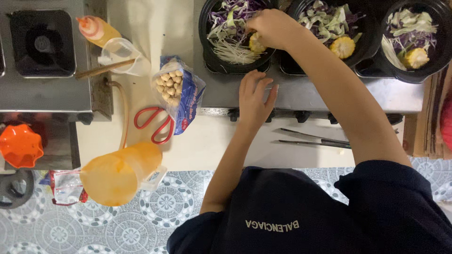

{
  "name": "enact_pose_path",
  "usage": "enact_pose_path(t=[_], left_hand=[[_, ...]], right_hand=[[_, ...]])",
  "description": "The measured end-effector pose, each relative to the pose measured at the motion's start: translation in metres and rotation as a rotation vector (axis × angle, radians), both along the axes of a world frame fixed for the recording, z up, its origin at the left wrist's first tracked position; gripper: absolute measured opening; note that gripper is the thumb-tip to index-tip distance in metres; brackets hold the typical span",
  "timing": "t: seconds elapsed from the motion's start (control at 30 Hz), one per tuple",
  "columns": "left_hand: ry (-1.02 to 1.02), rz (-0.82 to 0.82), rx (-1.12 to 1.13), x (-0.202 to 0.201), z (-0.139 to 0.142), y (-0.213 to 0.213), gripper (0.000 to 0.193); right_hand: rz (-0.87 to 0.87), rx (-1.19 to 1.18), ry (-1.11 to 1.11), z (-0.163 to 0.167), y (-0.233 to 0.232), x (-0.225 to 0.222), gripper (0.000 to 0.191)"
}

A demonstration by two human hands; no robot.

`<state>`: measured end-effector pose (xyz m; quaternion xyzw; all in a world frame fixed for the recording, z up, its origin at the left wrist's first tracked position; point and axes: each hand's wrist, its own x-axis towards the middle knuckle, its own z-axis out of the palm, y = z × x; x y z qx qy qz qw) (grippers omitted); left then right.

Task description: The person assembles food portions in black bowls by adding shredded cabbage, bean sprouts, corn, and peanuts. They use scissors to open a package of peanuts and distribute the ingredients across multiple bowls on a prep counter.

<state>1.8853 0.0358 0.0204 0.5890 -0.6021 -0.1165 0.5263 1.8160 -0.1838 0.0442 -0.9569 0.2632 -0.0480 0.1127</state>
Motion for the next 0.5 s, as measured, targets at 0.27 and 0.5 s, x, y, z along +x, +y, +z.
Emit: enact_pose_path(t=[0.27,0.5], left_hand=[[0.117,-0.091,0.004,-0.066,0.013,0.022,0.022],[0.21,-0.276,0.056,-0.214,0.018,0.071,0.022]], right_hand=[[-0.325,0.14,-0.745,0.039,0.107,-0.125,0.01],[-0.699,0.094,-0.785,0.026,0.264,-0.29,0.022]])
